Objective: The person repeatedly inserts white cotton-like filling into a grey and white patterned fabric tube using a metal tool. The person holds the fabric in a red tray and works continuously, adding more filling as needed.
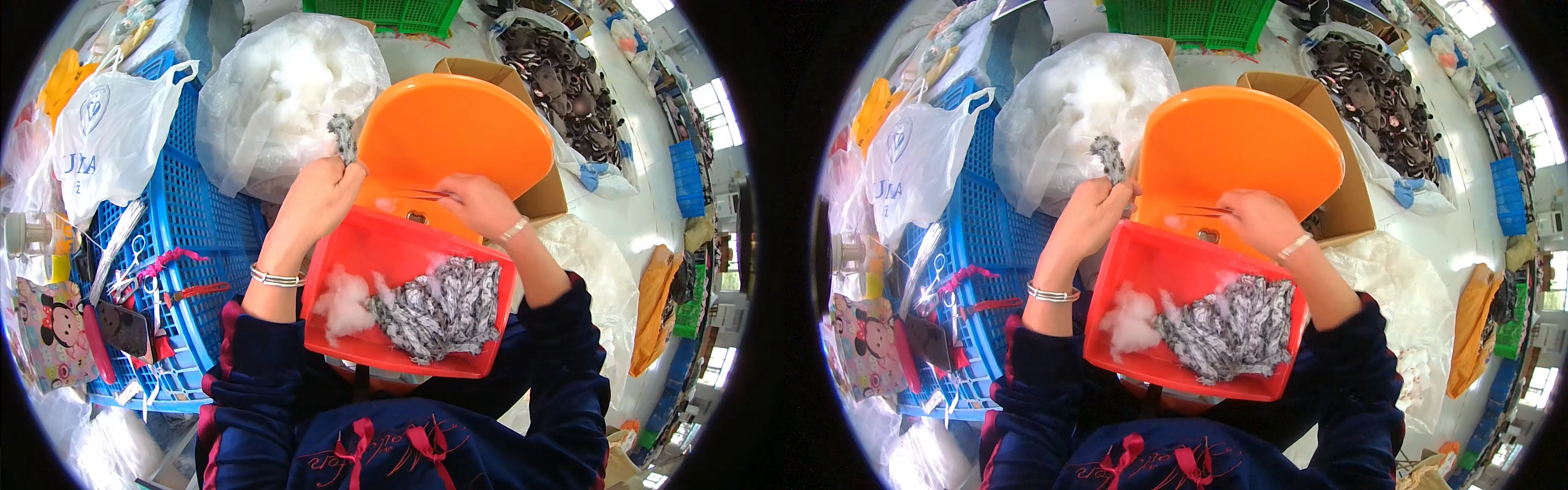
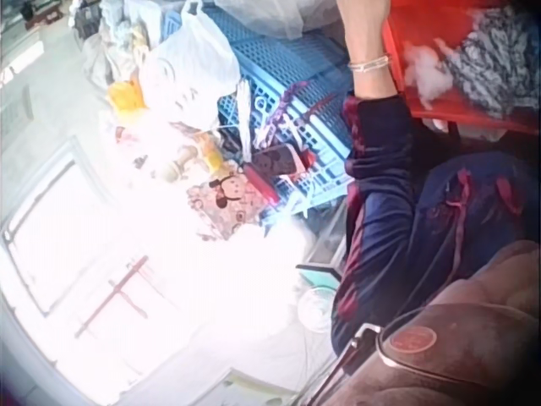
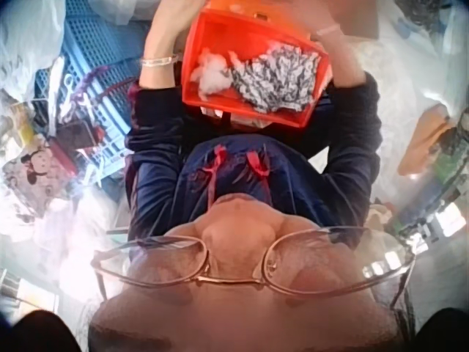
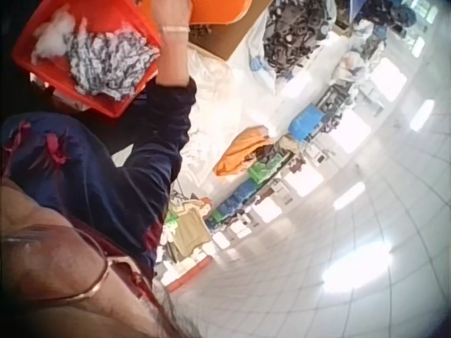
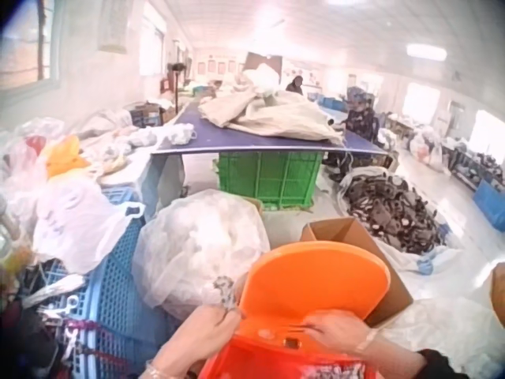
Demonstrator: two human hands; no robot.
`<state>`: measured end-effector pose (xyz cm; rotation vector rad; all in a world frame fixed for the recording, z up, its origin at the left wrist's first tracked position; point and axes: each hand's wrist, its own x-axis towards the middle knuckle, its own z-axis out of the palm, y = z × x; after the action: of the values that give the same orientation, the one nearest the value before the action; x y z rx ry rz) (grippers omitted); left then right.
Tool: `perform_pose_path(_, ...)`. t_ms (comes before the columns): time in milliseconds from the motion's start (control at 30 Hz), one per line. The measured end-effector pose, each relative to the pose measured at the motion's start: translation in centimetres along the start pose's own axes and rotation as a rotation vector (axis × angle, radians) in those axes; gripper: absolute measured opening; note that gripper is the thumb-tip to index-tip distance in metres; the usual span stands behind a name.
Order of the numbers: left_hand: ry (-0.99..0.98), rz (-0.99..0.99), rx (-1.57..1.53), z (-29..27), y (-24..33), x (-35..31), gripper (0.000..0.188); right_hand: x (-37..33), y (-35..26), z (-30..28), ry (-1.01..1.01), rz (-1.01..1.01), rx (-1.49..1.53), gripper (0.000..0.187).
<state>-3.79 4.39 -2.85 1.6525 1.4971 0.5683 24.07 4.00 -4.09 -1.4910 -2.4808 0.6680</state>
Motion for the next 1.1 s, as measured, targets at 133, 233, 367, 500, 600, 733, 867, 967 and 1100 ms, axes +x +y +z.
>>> perform_pose_path(133, -0.027, -0.029, -0.069, -0.2, -0.2, 0.6, 0.041, 3.9, 3.5, 6.6, -0.167, -0.046, -0.224, 0.019)
perform_pose_path(233, 0.006, 0.017, -0.093, 0.0, -1.6, 1.0, 0.039, 4.1, 3.3, 6.6, -0.147, 0.020, -0.251, 0.018)
perform_pose_path(367, -0.037, 0.003, -0.081, -0.7, -1.3, 1.3, 0.038, -0.6, 0.0, -0.5, 0.019, 0.075, 0.086, 0.015)
perform_pose_path(500, -0.006, 0.006, -0.122, -0.6, -0.5, 0.7, 0.040, -8.1, -3.6, -5.4, -0.132, 0.267, 0.133, 0.014)
perform_pose_path(600, -0.014, 0.023, -0.107, -0.2, 0.2, 0.4, 0.041, -11.7, -3.1, -2.9, -0.078, 0.263, -0.095, 0.013)
perform_pose_path(733, -0.017, 0.089, -0.083, 0.8, 0.1, 0.3, 0.042, -13.6, -2.0, 2.5, -0.080, 0.254, -0.292, 0.013)
perform_pose_path(867, -0.042, 0.086, -0.157, 0.2, 0.0, -0.4, 0.041, -13.3, -0.9, 5.6, -0.115, 0.269, -0.400, 0.011)
perform_pose_path(967, 0.035, 0.138, -0.233, -0.2, -0.8, -1.2, 0.040, -12.8, -4.1, 3.4, -0.018, 0.228, -0.195, 0.012)
perform_pose_path(1100, 0.082, 0.163, -0.393, -1.0, -0.6, -3.0, 0.038, -12.0, -8.2, 3.8, -0.047, 0.019, 0.037, 0.015)
